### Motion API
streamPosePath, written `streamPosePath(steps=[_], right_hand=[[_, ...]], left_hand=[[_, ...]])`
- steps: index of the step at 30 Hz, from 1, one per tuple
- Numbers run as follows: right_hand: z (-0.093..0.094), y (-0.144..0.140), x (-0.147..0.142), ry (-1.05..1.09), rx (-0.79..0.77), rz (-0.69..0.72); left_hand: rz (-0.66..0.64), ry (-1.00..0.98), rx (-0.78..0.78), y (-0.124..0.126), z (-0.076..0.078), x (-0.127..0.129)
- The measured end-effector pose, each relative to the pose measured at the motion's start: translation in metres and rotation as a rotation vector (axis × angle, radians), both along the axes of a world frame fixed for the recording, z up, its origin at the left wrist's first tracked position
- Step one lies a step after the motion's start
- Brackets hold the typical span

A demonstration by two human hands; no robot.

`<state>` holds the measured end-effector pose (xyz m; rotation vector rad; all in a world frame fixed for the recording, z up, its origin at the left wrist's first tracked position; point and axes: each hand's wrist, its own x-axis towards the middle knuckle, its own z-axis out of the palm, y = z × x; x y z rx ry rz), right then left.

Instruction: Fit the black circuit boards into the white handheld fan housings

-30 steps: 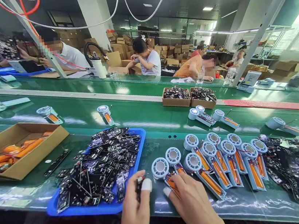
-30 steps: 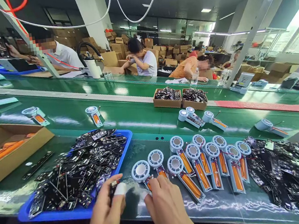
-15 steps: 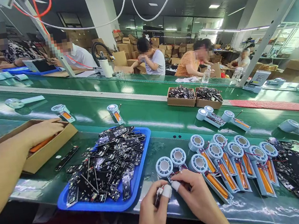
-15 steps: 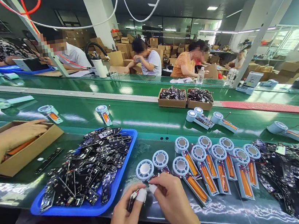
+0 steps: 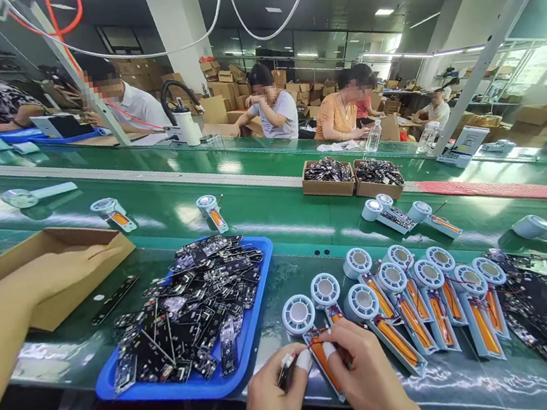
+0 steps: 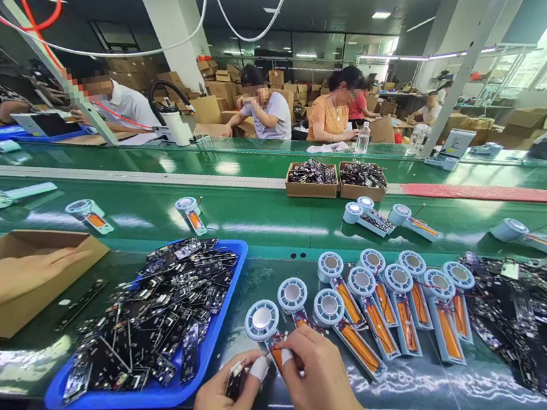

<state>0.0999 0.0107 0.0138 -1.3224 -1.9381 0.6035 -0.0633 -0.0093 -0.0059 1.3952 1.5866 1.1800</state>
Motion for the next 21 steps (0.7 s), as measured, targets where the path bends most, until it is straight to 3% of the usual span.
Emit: streamPosePath(steps=[5,10,15,21], right_hand=[[0.003,-0.011,0.005,-0.248,0.191,-0.082],[0.021,-0.019,0.0,-0.186,0.299,0.12],[0.012,-0.004,-0.013,-0.263,0.179,0.258],[0.001,-0.002,-0.012,0.041,-0.075,0.244]], left_hand=[[0.081,0.028,0.062,0.004,0.002,-0.006],[0.087,-0.23,-0.083,0.006,0.011,-0.001],[0.153,-0.361,-0.135,0.002,0.009,-0.002],[0.239,0.064,0.071,-0.012,-0.003,-0.009]])
